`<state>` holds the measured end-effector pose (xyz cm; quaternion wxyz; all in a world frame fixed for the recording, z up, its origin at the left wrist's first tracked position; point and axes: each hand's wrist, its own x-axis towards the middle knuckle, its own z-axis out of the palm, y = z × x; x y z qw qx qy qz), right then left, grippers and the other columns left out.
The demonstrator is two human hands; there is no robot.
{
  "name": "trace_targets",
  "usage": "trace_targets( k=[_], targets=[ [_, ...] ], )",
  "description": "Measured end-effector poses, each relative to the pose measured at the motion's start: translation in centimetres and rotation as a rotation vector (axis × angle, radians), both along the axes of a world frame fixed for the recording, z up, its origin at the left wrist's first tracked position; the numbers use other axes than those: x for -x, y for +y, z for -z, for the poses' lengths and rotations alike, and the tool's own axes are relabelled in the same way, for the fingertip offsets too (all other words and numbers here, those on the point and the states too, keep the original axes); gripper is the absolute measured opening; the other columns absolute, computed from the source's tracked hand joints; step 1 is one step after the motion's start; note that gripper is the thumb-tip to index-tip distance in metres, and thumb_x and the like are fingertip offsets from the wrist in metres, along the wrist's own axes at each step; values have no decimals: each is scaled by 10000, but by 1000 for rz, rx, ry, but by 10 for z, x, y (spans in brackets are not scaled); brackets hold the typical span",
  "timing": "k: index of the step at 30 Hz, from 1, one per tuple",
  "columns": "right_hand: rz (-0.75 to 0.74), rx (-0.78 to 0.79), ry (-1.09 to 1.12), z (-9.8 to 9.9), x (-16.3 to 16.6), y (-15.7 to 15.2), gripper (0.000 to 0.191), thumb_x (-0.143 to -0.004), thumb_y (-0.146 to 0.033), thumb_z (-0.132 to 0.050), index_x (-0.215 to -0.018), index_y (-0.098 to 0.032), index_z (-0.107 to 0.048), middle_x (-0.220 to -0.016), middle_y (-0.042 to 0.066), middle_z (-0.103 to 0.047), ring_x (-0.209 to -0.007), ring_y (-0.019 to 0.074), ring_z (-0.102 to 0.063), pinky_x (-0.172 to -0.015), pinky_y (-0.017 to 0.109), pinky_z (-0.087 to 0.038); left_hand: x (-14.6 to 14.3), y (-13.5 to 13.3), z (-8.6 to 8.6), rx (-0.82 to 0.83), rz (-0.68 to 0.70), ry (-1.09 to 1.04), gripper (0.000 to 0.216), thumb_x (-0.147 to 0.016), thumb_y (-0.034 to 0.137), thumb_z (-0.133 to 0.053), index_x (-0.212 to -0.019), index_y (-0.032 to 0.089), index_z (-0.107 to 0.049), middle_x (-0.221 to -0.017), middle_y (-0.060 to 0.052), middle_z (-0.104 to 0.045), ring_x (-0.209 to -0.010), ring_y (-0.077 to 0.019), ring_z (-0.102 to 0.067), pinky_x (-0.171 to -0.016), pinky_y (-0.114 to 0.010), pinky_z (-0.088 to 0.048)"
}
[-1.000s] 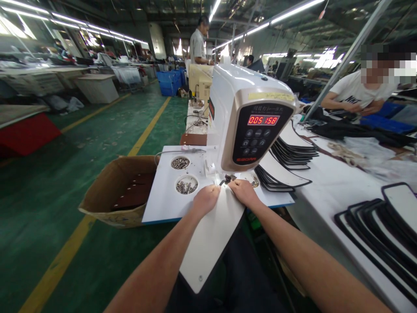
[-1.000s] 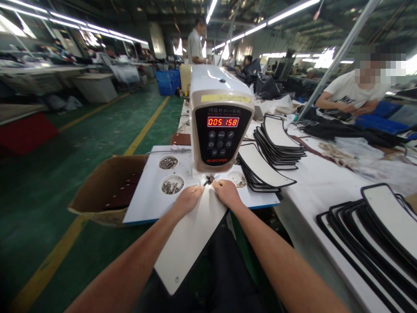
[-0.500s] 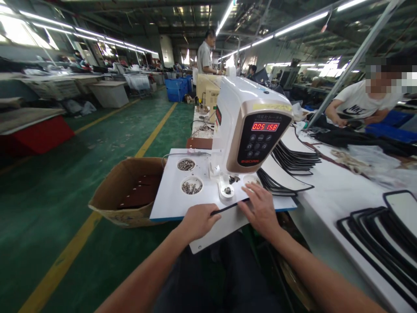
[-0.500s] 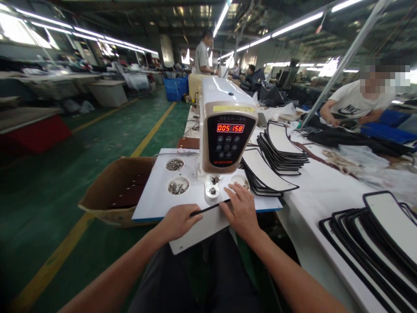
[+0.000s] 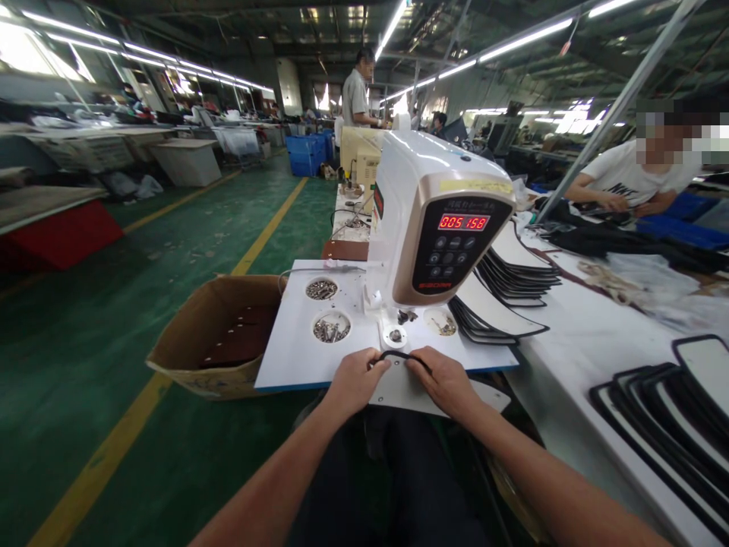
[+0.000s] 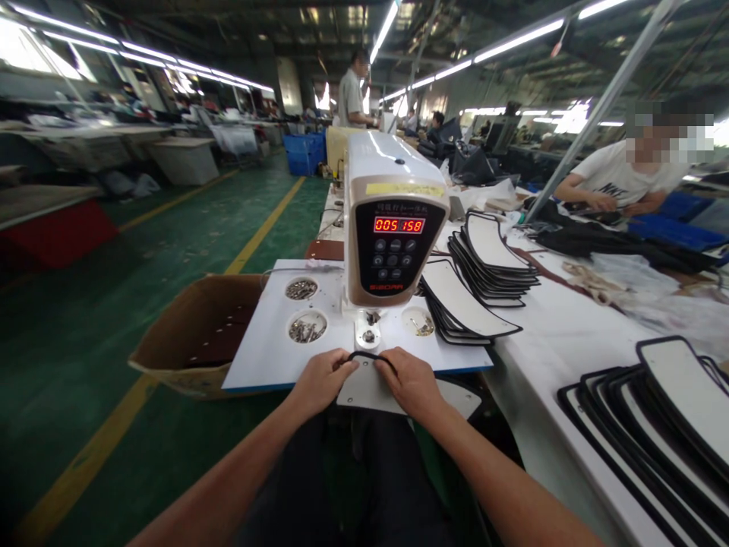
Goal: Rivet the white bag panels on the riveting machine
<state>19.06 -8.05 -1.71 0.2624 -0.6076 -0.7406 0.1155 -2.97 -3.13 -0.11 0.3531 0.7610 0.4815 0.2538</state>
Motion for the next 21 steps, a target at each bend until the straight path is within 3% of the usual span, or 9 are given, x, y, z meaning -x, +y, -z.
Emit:
trace_targets(
  k=[4,7,14,21],
  targets=[
    [209,-12,13,1,10,19,370,-979,-503,-399,-898,-241,-648,-861,10,-692,-799,176,-614,-696,271,-367,-27,15,6,27,-100,-103,385,-871,502,-447,-680,187,-556,-652,33,-564,-673,-123,-498,-634,-254,-315],
    [261,-19,12,-2,6,37,400,-973,-520,-394,-841,-235,-642,-814,10,-691,-774,172,-603,-666,266,-336,-36,32,8,-24,-150,-103,425,-882,510,-416,-614,183,-462,-593,44,-480,-634,-111,-444,-608,-263,-276],
    [273,41,34,-5,5,66,415,-939,-500,-444,-695,-206,-603,-722,12,-654,-697,145,-524,-625,262,-274,-39,57,18,-45,-179,-50,425,-876,471,-404,-560,190,-360,-550,47,-382,-589,-102,-381,-585,-289,-217],
    [227,177,123,-2,1,71,470,-928,-482,-425,-570,-184,-487,-611,8,-564,-618,128,-453,-592,265,-254,-40,65,22,16,-160,-22,423,-833,465,-432,-519,192,-357,-528,44,-305,-559,-102,-344,-564,-293,-199]
  ],
)
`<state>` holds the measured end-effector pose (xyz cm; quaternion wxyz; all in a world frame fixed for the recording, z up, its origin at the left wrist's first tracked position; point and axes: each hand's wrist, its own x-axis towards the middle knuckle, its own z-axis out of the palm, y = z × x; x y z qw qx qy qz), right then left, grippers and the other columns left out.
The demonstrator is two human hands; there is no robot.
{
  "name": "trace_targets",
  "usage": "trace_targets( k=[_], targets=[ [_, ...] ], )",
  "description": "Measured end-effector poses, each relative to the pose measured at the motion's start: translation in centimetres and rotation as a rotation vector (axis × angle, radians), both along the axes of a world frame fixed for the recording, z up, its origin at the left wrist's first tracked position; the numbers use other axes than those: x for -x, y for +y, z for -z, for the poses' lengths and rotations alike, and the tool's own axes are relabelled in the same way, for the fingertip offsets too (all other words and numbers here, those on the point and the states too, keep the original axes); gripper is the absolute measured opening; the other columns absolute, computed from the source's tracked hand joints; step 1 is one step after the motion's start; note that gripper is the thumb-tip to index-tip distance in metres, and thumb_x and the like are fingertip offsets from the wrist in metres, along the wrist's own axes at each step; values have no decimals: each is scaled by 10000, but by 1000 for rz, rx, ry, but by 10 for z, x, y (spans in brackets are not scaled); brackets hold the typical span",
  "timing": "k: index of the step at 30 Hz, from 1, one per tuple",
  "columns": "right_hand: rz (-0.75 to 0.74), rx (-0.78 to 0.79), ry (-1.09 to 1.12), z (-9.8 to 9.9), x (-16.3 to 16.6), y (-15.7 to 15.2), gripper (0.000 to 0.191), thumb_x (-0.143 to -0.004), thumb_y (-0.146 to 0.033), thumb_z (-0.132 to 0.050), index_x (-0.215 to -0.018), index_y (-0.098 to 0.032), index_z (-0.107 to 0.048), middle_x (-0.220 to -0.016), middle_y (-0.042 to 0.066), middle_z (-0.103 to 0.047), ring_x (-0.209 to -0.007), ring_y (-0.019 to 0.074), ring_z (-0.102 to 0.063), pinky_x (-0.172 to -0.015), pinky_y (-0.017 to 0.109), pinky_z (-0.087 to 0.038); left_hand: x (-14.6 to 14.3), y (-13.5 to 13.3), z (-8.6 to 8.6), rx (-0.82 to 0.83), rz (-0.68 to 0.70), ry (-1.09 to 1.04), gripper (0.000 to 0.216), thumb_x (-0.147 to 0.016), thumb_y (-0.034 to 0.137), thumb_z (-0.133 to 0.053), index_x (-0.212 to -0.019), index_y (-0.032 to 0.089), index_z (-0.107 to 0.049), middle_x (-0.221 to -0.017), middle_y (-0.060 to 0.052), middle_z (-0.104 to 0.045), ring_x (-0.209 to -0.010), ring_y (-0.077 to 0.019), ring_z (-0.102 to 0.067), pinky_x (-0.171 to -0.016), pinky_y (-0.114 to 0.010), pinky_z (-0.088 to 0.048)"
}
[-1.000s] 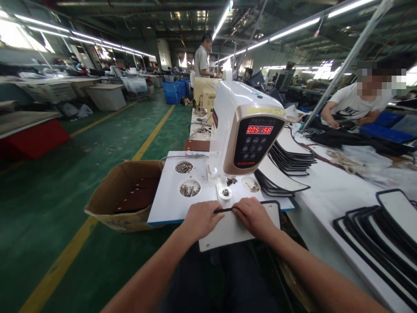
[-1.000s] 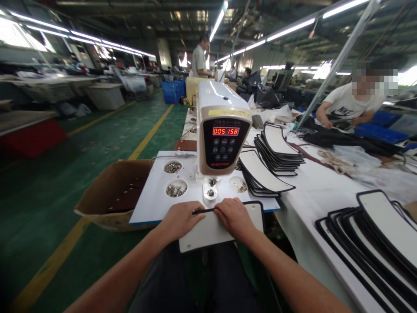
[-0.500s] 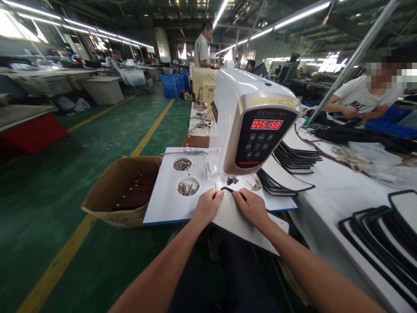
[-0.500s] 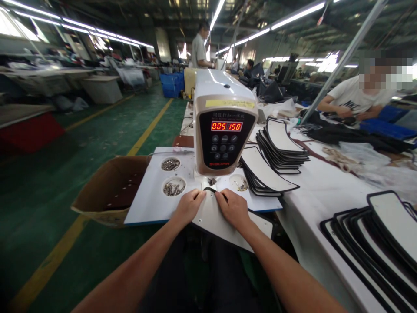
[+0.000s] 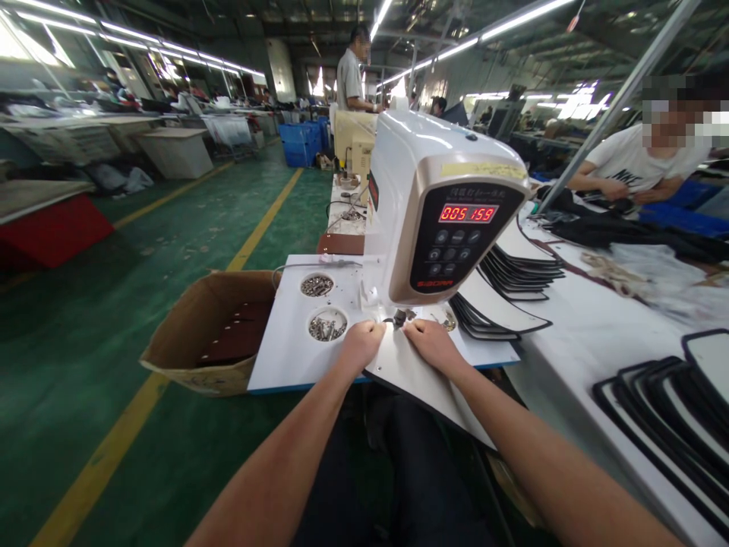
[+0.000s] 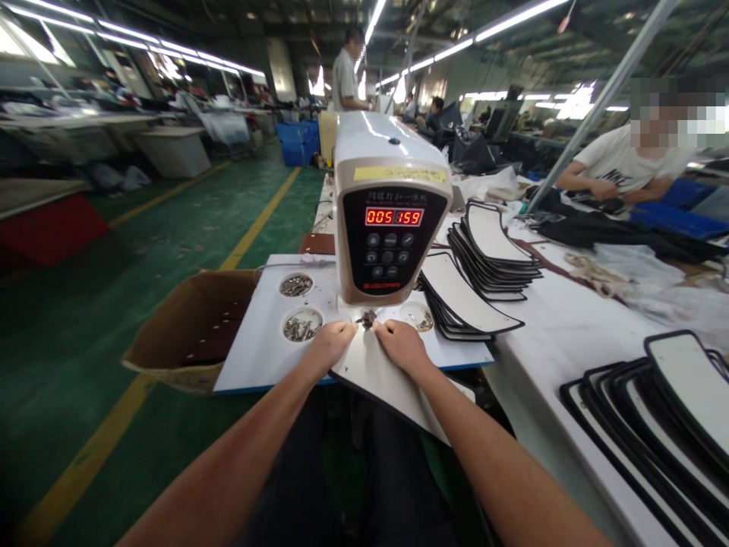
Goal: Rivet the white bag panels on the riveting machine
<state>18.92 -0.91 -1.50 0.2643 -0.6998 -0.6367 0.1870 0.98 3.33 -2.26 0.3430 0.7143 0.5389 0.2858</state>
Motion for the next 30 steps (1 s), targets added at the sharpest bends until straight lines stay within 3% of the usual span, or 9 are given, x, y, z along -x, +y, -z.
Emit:
trace_targets(
  k=[6,11,15,18,20,22,24,26,30],
  targets=[
    [69,-75,134,5,7,-5,474,-903,-501,-430,-542,-194,-432,-559,-9,-500,-595,135,-432,-559,268,-249,5,-5,-13,-14,-9,0,436,-826,477,-453,-508,189,-375,-523,42,-322,-566,-109,-369,-561,-273,-230],
    [274,-156,408,16,23,-23,458,-907,-515,-413,-569,-208,-448,-575,-11,-518,-624,160,-489,-568,261,-329,28,-36,-18,80,-76,-134,417,-821,568,-478,-671,188,-560,-657,13,-585,-694,-161,-536,-627,-253,-355],
    [331,-268,630,28,33,-44,315,-893,-461,-472,-943,-197,-637,-854,35,-662,-806,203,-613,-699,288,-474,42,-57,-15,82,-103,-145,465,-833,628,-423,-692,198,-535,-659,6,-608,-700,-186,-552,-633,-271,-379],
    [326,-424,485,20,32,-57,416,-872,-424,-544,-1222,-202,-578,-1132,87,-642,-1043,235,-602,-860,335,-488,39,-64,-21,47,-25,-68,431,-871,579,-395,-690,206,-512,-681,10,-606,-720,-180,-563,-658,-275,-376],
    [230,-515,315,8,28,-61,399,-873,-414,-561,-1217,-214,-590,-1209,93,-618,-1148,244,-552,-968,363,-437,33,-65,-26,11,54,-14,391,-891,527,-385,-700,209,-507,-699,9,-613,-727,-176,-570,-674,-280,-369],
    [66,-476,195,-2,26,-62,297,-903,-427,-529,-1089,-228,-645,-1101,72,-663,-1067,230,-585,-946,351,-428,27,-66,-29,-22,130,24,352,-900,483,-386,-717,210,-514,-731,0,-633,-742,-175,-575,-690,-284,-364],
    [-37,-338,148,-5,25,-62,300,-940,-458,-465,-938,-229,-659,-907,41,-687,-878,200,-619,-819,312,-443,23,-67,-28,-40,197,34,339,-908,462,-373,-746,211,-534,-779,-14,-656,-771,-178,-580,-705,-286,-367],
    [-35,-217,145,-2,25,-62,351,-953,-485,-424,-852,-225,-638,-793,19,-672,-766,182,-607,-724,286,-424,22,-68,-25,-33,234,45,350,-913,457,-358,-752,209,-545,-795,-23,-663,-783,-181,-581,-706,-287,-366],
    [13,-120,193,6,23,-62,366,-950,-498,-420,-791,-224,-602,-753,1,-654,-757,176,-591,-704,274,-392,22,-67,-19,6,230,104,372,-916,444,-349,-697,206,-532,-733,-21,-644,-743,-179,-570,-674,-286,-336]
  ],
)
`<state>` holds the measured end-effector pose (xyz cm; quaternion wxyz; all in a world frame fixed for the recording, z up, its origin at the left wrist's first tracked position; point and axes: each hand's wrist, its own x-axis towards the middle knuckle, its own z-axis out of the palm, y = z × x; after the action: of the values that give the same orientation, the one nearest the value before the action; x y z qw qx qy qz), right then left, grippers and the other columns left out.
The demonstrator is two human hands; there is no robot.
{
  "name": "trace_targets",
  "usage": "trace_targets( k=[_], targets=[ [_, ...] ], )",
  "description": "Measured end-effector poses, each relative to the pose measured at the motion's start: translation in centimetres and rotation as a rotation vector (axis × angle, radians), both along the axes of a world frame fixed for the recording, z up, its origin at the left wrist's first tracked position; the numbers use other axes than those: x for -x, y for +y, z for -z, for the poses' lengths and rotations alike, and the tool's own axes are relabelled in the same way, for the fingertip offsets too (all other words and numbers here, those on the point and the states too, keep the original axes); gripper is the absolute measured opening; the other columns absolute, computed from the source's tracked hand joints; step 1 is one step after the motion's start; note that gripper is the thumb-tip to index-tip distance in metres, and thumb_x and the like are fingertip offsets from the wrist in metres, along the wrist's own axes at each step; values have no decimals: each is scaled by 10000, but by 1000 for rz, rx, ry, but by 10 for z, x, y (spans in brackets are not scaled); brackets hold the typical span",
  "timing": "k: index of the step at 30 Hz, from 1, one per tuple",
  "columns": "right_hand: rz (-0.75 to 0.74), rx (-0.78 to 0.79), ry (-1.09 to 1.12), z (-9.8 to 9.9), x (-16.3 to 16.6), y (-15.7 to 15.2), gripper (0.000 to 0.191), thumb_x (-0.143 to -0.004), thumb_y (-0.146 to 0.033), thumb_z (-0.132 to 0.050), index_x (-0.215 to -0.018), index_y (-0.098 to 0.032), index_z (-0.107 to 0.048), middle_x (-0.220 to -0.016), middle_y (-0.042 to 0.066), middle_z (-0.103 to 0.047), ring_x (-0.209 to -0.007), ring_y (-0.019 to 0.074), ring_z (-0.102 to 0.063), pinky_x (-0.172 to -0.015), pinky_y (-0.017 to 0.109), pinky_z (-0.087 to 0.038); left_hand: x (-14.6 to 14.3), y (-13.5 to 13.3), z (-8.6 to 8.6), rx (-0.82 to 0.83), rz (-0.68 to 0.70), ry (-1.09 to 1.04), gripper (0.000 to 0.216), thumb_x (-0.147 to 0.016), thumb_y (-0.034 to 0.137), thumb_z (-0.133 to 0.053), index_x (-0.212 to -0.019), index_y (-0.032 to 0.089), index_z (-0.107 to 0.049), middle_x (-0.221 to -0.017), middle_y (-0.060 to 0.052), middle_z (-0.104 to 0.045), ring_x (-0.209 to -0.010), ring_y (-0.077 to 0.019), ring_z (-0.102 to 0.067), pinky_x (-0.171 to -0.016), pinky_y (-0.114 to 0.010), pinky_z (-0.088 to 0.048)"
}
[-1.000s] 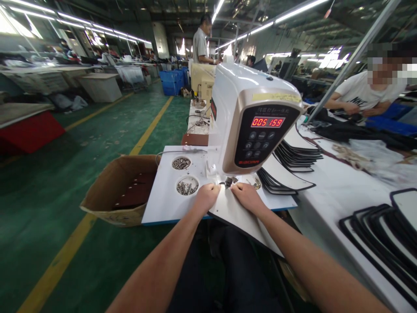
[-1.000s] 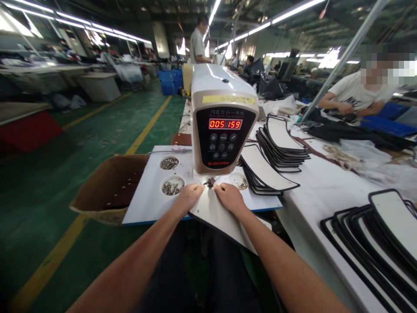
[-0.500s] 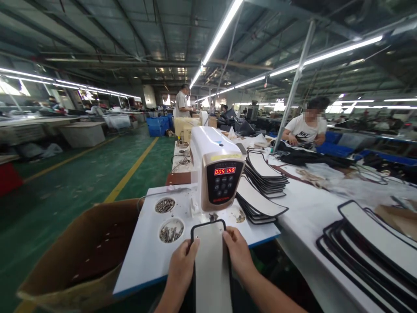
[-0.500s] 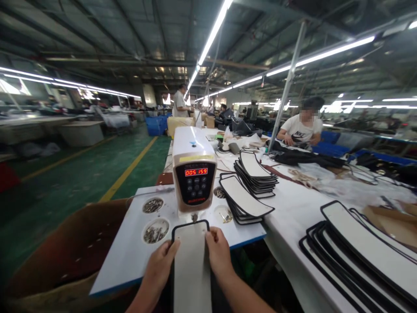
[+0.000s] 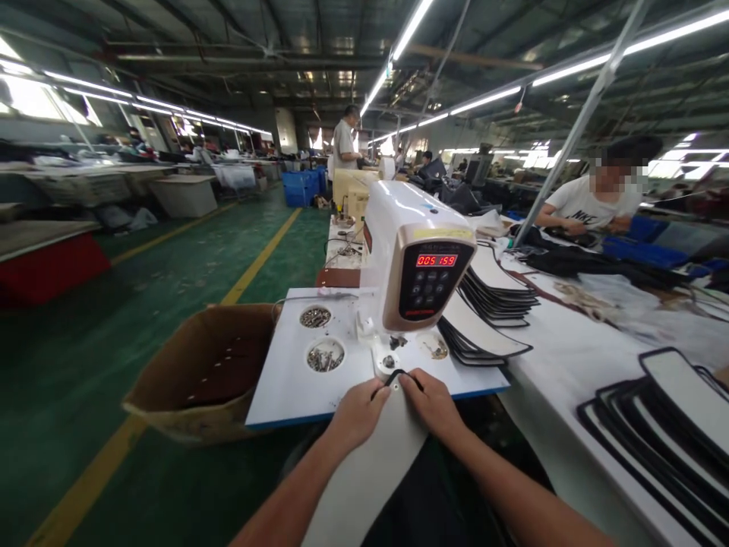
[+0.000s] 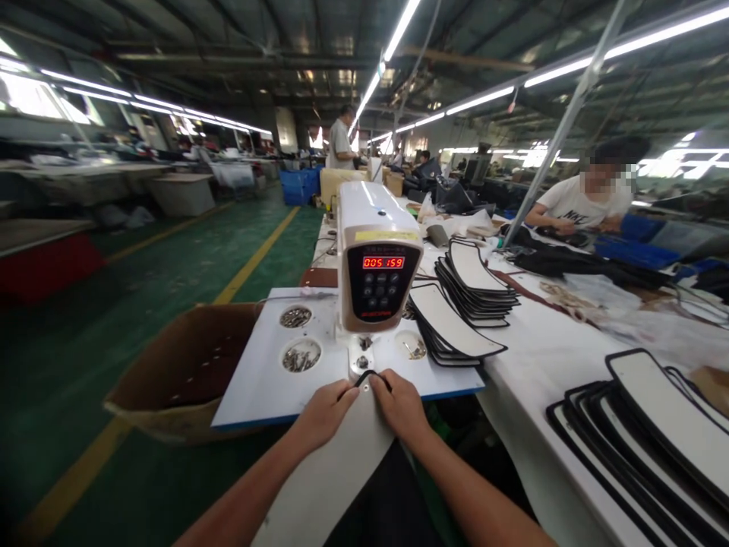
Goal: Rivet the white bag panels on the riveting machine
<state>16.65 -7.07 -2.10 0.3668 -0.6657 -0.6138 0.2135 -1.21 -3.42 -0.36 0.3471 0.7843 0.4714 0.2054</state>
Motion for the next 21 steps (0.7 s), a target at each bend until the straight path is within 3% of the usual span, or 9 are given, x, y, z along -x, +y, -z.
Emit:
trace_targets(
  k=[8,13,21],
  targets=[
    [44,-28,-29,-16,-8,43,363,-940,-461,-430,-713,-208,-558,-746,7,-646,-741,164,-555,-680,260,-342,-12,33,-8,-87,-174,100,423,-908,492,-348,-676,205,-556,-723,-40,-642,-691,-166,-515,-625,-288,-252],
    [77,47,-110,-15,-9,68,300,-885,-359,-485,-640,-194,-538,-694,15,-622,-679,148,-503,-625,259,-290,-13,51,0,-80,-169,74,419,-896,490,-363,-634,199,-514,-645,-7,-565,-651,-145,-474,-604,-283,-233],
    [51,93,-155,-9,-14,73,308,-861,-316,-472,-588,-181,-512,-664,38,-604,-651,139,-470,-604,264,-261,-12,60,10,10,-124,-22,427,-867,496,-399,-570,192,-439,-580,27,-452,-617,-127,-439,-591,-277,-243]
  ],
)
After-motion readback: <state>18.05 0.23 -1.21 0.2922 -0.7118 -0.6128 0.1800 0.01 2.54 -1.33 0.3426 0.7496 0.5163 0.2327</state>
